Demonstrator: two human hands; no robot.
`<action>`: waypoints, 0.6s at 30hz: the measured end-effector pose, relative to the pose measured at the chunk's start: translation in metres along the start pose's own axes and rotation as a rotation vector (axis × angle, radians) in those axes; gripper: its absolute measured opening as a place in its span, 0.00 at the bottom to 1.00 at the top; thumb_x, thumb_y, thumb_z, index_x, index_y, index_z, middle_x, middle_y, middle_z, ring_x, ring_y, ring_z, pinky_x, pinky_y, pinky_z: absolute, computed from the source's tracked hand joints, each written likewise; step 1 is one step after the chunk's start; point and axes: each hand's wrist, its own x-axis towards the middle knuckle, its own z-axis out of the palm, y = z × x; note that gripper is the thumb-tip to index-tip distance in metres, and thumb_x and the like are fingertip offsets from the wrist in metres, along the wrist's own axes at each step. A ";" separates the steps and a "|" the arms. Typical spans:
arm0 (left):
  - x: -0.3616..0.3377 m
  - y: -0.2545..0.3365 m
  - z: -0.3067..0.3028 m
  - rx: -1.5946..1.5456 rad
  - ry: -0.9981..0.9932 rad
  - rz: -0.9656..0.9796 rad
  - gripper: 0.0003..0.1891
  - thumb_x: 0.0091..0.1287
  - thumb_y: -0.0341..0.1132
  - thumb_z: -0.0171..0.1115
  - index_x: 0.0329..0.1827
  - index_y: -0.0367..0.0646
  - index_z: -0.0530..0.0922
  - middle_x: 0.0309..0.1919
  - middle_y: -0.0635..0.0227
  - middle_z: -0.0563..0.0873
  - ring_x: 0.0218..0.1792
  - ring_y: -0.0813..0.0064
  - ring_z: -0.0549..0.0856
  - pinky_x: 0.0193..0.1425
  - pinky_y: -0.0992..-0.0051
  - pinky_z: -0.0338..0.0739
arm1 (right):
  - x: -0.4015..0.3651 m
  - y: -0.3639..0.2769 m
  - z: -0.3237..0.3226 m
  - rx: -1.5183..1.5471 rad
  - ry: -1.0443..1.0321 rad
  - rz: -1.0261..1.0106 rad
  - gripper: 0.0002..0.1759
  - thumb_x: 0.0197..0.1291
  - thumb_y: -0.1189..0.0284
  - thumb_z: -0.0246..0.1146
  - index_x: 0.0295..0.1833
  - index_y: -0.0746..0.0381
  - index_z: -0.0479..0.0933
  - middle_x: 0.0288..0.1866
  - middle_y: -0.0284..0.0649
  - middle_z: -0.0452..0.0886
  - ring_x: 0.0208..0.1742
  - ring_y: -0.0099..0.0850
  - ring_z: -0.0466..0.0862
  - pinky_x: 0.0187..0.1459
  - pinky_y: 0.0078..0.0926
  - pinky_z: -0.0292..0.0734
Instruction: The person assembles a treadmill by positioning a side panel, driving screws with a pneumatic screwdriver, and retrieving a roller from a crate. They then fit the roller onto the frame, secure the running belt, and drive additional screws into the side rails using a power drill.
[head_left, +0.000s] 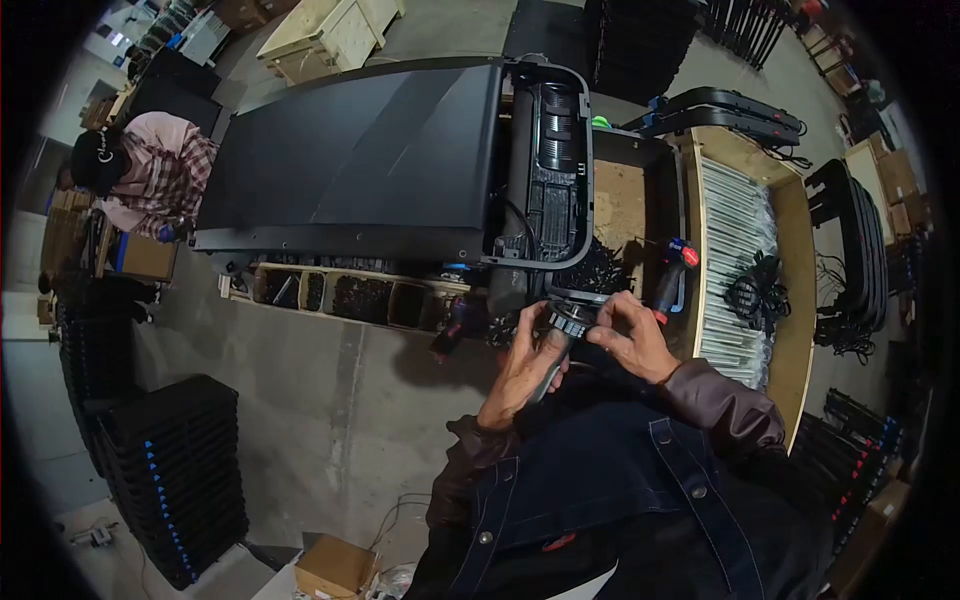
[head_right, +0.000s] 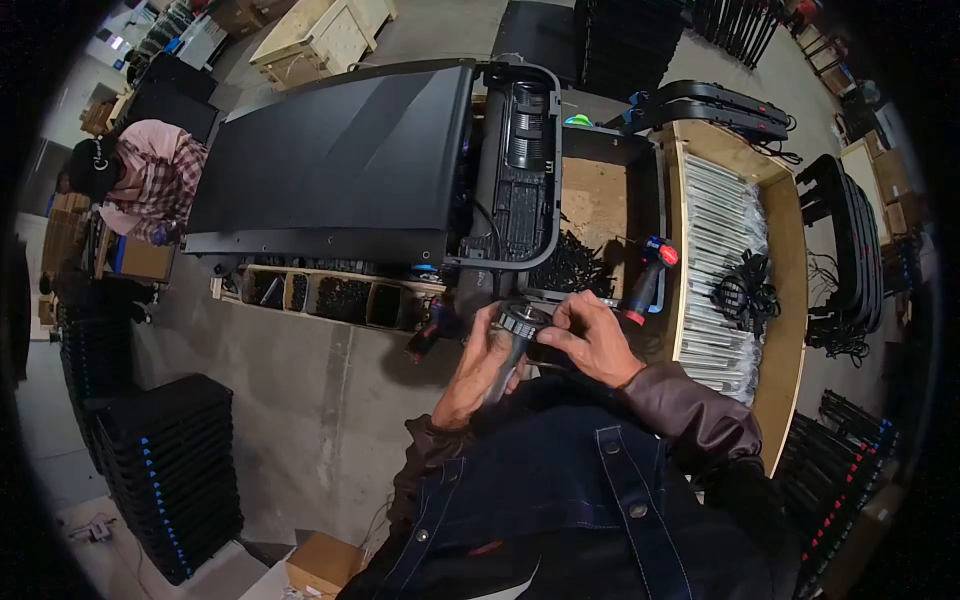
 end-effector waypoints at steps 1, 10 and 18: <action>0.004 0.007 0.001 -0.013 0.027 -0.030 0.34 0.74 0.52 0.61 0.73 0.46 0.58 0.27 0.70 0.78 0.22 0.83 0.76 0.24 0.80 0.70 | 0.005 0.005 0.003 0.216 0.007 0.097 0.19 0.56 0.64 0.76 0.37 0.65 0.74 0.30 0.39 0.74 0.37 0.36 0.77 0.44 0.33 0.73; 0.164 0.149 -0.008 0.629 -0.009 0.073 0.23 0.72 0.49 0.63 0.58 0.39 0.75 0.34 0.58 0.85 0.28 0.63 0.83 0.33 0.67 0.75 | 0.184 0.008 -0.054 0.258 -0.028 -0.188 0.43 0.53 0.56 0.78 0.67 0.66 0.67 0.57 0.54 0.81 0.57 0.51 0.83 0.56 0.43 0.77; 0.342 0.194 -0.060 1.248 0.590 0.899 0.09 0.69 0.32 0.62 0.48 0.39 0.80 0.42 0.59 0.81 0.46 0.54 0.81 0.52 0.61 0.77 | 0.422 0.155 -0.100 0.273 0.462 0.247 0.42 0.57 0.39 0.68 0.52 0.72 0.78 0.40 0.54 0.85 0.44 0.44 0.86 0.48 0.38 0.78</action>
